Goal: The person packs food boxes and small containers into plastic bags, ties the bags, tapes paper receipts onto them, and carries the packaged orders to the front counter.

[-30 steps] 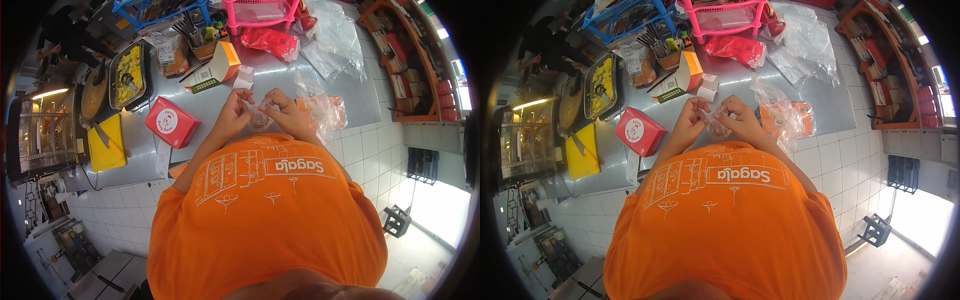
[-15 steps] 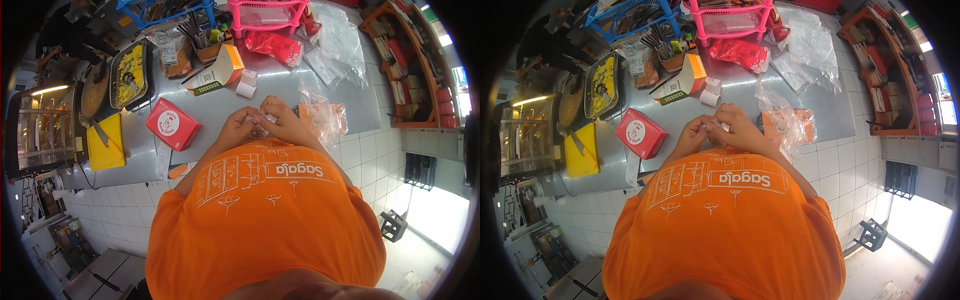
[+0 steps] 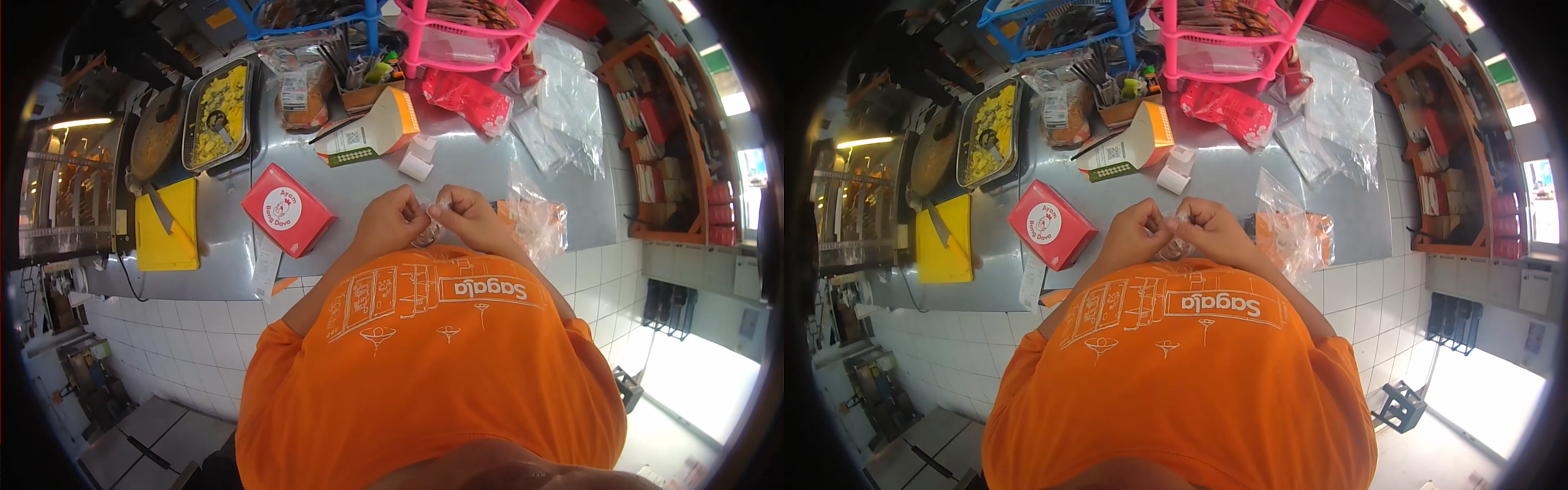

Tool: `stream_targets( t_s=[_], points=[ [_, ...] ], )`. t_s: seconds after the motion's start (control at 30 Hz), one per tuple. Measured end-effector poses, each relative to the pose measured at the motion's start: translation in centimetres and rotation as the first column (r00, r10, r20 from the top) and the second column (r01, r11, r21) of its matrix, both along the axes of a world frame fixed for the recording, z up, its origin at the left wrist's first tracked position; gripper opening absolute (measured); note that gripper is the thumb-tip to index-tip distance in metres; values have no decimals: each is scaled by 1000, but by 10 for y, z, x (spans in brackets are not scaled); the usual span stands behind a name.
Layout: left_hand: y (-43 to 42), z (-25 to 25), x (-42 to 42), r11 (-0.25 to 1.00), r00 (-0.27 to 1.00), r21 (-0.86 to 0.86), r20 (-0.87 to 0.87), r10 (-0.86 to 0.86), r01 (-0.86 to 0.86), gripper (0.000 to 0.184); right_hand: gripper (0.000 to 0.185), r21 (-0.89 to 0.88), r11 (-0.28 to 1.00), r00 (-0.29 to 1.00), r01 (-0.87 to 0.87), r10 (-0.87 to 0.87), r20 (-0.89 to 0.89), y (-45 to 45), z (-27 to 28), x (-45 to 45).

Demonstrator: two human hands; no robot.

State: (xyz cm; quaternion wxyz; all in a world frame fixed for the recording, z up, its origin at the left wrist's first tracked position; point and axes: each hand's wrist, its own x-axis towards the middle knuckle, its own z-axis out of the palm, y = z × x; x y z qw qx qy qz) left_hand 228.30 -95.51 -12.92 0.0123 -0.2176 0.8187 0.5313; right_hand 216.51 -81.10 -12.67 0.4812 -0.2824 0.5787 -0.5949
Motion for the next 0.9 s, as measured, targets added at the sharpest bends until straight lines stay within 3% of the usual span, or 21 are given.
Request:
stream_targets(
  t_s=[0.1,0.17,0.2,0.27,0.3,0.33,0.37,0.4,0.43,0.5,0.57,0.63,0.73,0.83,0.9],
  points=[
    [-3,-3,-2,980,984,-139,-126,123,-140,13,23,202,970,932,-139,197,-305,-6,12,-4],
    [-17,-18,-5,939,895,-337,-435,-94,-65,8,17,340,920,852,-196,332,-405,-14,19,-14],
    [-23,-26,-7,897,804,-438,-551,-222,-53,7,18,304,909,878,-286,376,-296,-16,11,-22],
    [-30,-38,-7,923,759,-327,-543,-360,204,6,21,203,872,882,-445,467,-72,-21,-12,-43],
    [-31,-40,-5,906,723,-267,-545,-424,330,10,22,206,855,867,-476,495,-52,-27,-6,-53],
    [-29,-38,-3,924,785,51,-546,-293,380,9,22,207,836,851,-507,524,-32,-35,3,-65],
    [-24,-33,1,848,847,362,-503,-172,388,10,23,208,816,833,-539,554,-14,-45,11,-79],
    [-21,-29,4,685,904,636,-421,-77,355,10,23,273,847,848,-457,507,-155,-54,9,-96],
    [-21,-25,5,679,911,664,-413,-15,312,14,24,321,874,838,-364,458,-297,-68,9,-113],
    [-22,-19,6,658,916,718,-387,106,227,23,30,391,920,849,12,198,-490,-107,20,-137],
    [-27,-24,7,599,926,765,-365,99,237,31,31,308,940,860,145,35,-510,-147,17,-160],
    [-28,-31,8,585,918,772,-382,110,251,36,34,205,958,632,200,34,-774,-190,0,-181],
    [-26,-39,10,613,892,750,-425,158,248,34,33,388,867,544,313,171,-822,-238,-15,-186],
    [-29,-39,17,628,930,756,-342,138,185,29,31,196,884,438,425,-11,-899,-263,-53,-197],
    [-32,-30,21,616,949,776,-281,145,135,27,29,147,896,438,418,-57,-897,-267,-61,-200]
  ],
)
